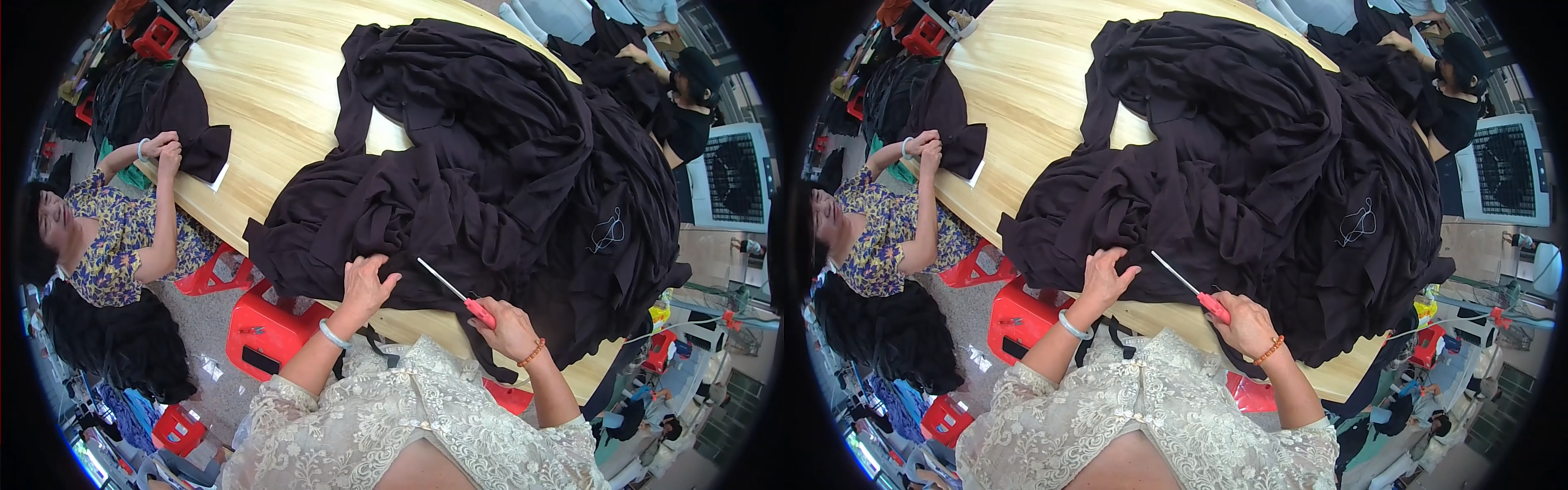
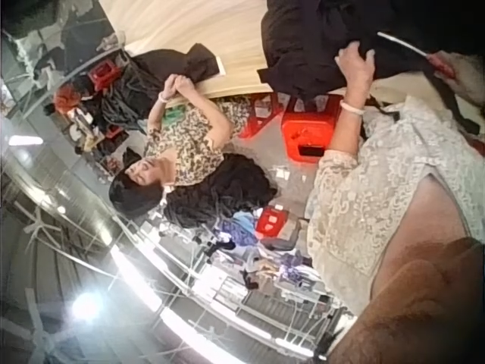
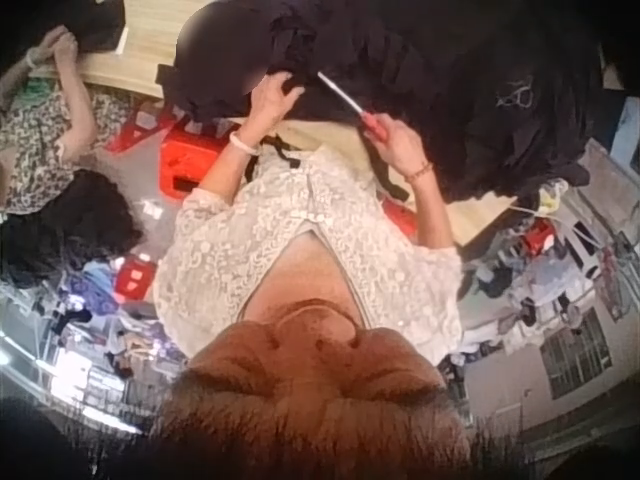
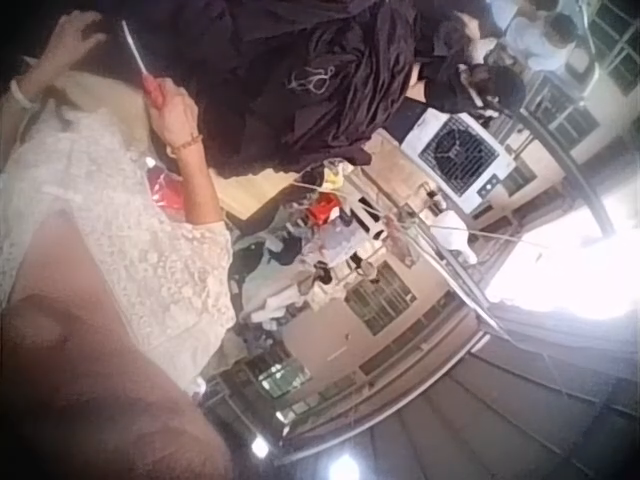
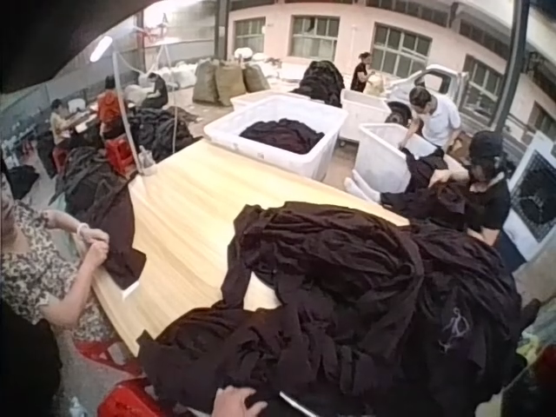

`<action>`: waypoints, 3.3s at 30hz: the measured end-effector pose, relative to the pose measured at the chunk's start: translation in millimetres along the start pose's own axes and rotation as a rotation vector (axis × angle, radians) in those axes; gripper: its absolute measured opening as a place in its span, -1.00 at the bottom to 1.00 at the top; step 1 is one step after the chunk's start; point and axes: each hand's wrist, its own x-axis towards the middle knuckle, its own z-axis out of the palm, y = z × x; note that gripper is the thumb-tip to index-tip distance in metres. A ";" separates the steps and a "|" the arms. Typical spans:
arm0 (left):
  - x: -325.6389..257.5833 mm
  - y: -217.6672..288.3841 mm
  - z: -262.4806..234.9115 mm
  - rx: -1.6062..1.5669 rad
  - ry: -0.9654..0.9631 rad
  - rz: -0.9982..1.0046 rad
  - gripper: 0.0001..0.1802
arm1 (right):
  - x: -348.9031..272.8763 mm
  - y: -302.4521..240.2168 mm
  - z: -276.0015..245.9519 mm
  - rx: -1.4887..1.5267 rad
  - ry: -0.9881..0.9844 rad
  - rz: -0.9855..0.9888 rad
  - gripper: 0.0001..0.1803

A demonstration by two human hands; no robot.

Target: Trimming loose threads and excess material from black garments using scissors.

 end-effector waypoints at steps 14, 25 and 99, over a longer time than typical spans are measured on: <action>-0.1 0.3 1.9 -0.143 0.084 0.114 -0.85 | 1.3 -15.3 -5.2 -0.230 -0.138 -0.086 -0.69; -3.9 -13.9 -5.1 -0.086 0.004 0.303 -0.88 | 7.8 -27.3 -7.1 -0.261 -0.187 -0.055 -0.66; 191.9 -20.3 -190.7 -0.684 0.400 0.009 -0.67 | 114.9 -8.2 -106.7 -0.322 0.461 0.159 -0.73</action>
